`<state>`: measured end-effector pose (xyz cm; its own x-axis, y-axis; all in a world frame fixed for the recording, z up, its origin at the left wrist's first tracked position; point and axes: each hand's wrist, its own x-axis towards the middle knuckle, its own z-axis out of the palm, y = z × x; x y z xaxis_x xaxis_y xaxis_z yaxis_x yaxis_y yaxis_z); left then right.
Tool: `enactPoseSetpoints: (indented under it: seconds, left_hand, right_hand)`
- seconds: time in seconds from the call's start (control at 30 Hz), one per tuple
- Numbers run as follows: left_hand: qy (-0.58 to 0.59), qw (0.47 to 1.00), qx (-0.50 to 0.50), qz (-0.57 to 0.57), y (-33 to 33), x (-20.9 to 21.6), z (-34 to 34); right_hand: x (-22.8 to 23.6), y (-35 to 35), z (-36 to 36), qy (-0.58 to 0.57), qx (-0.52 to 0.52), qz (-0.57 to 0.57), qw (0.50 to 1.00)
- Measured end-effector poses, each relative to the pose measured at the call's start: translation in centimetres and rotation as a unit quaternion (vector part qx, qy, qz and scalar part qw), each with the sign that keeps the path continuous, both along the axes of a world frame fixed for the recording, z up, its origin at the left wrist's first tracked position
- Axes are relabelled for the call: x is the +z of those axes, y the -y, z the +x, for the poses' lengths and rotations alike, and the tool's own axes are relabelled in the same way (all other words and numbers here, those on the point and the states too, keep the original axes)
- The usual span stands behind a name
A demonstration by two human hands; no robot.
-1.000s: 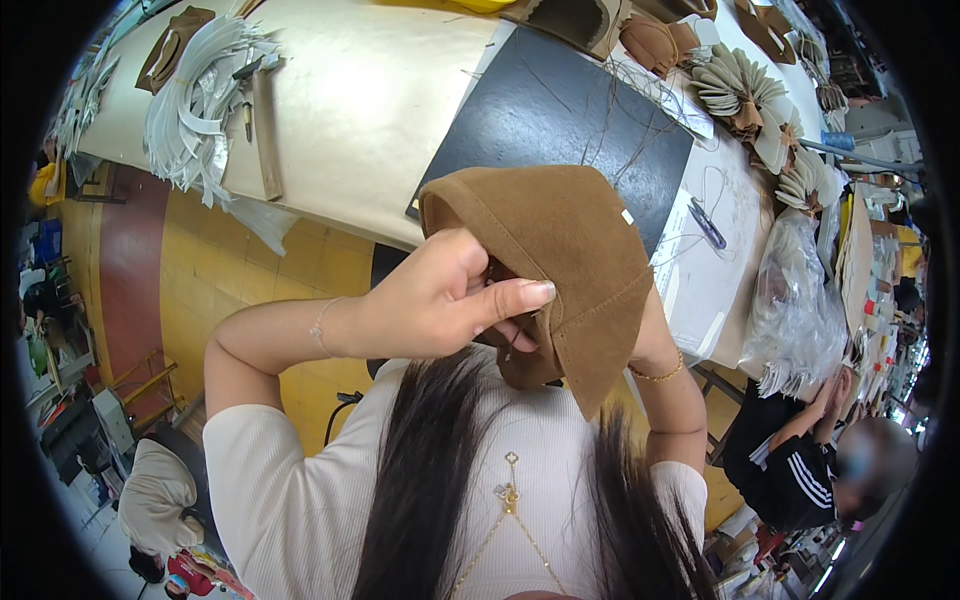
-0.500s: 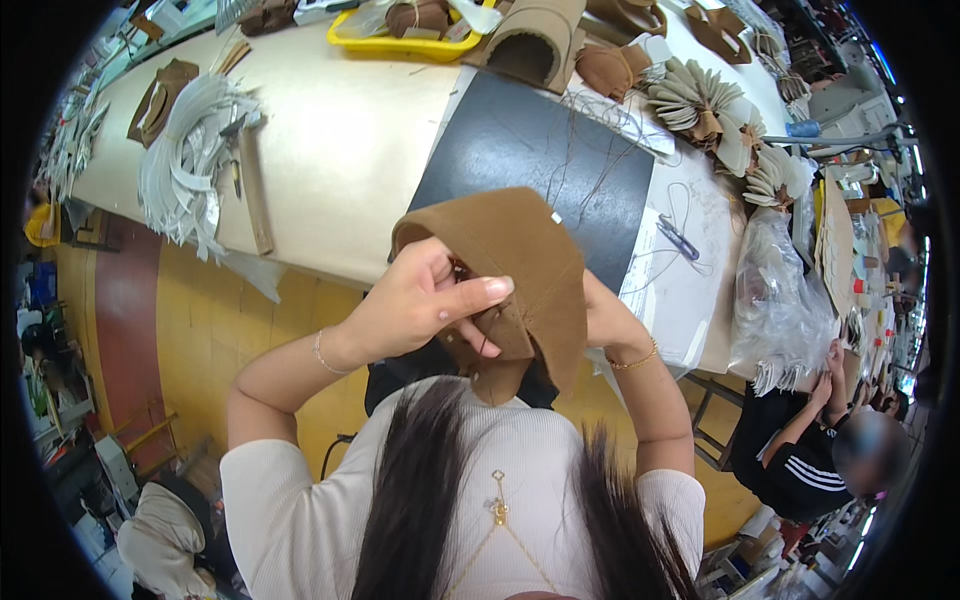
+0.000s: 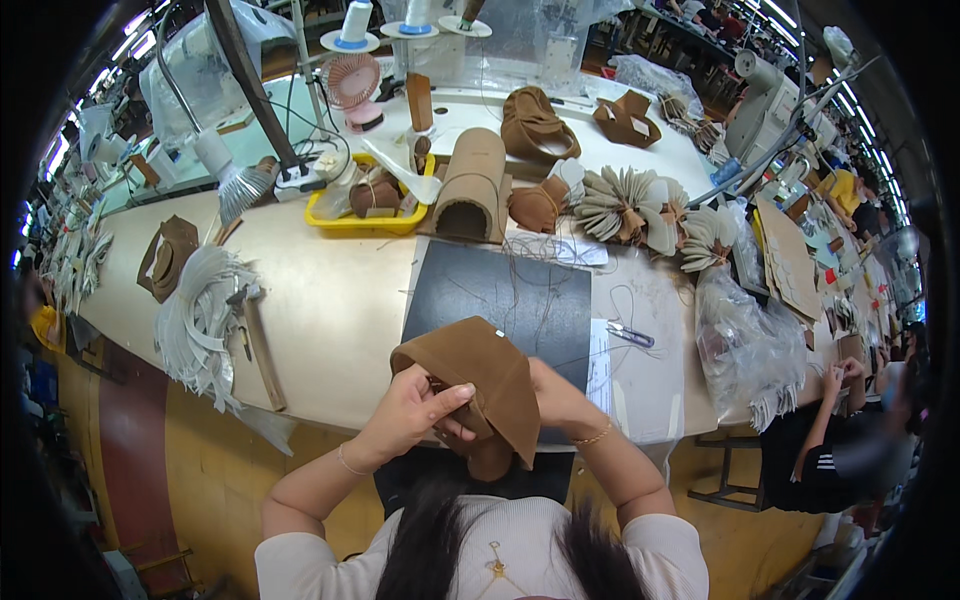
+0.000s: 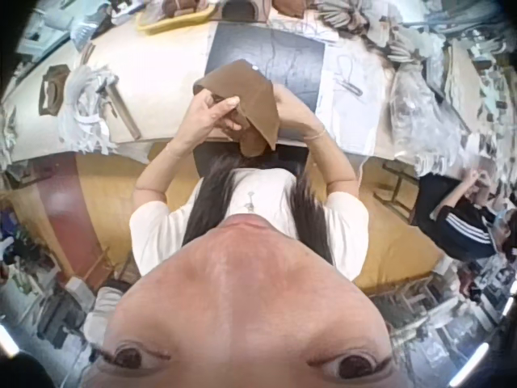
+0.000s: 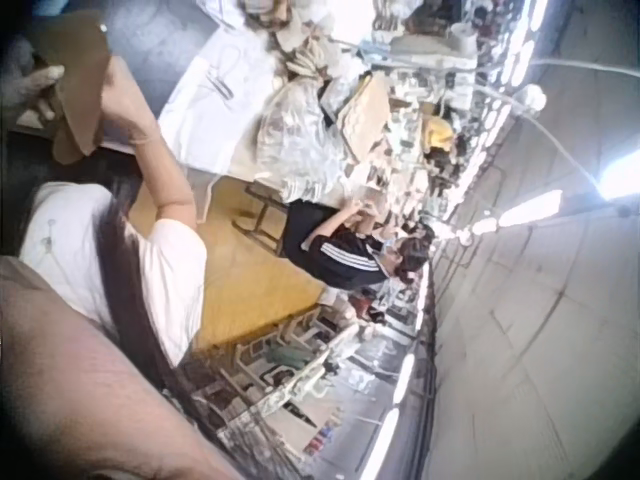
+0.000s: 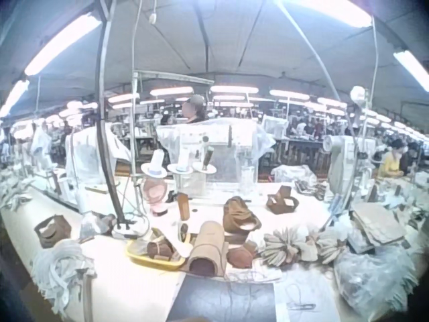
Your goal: The person hand-sews brown shoe uppers using a needle and thread. They repeatedly insert the needle through the material, pull the thread, and adjust the shoe parts on a workbench. The person also handles a white foam shoe form and a small brown leather piece, stitching them together.
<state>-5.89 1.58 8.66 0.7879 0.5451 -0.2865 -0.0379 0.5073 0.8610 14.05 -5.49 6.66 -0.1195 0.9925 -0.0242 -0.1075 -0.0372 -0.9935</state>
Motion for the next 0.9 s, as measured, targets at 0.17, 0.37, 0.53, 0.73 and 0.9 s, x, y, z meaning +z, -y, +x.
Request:
enactPoseSetpoints:
  seconds: [0.17,0.37,0.53,0.73,0.9]
  left_hand:
    - [0.077,0.992,0.092,0.048,-1.0,0.2,0.3]
    - [-0.002,0.965,0.146,0.218,-0.8,-0.4,2.1]
    - [-0.221,0.888,0.167,0.368,-2.0,-2.1,2.6]
    - [-0.01,0.968,0.217,0.128,-4.2,-3.2,2.2]
    - [0.066,0.973,0.158,0.154,-3.1,-2.3,3.2]
  right_hand:
    - [4.7,-0.7,3.1,0.333,-0.221,0.215,0.891]
    - [3.1,-1.8,-0.4,0.436,-0.123,0.358,0.816]
    - [5.7,-2.1,-1.2,0.396,-0.174,0.439,0.787]
    - [6.5,-1.7,0.9,0.289,-0.279,0.306,0.864]
    - [0.8,-4.8,-0.4,0.362,-0.188,0.291,0.865]
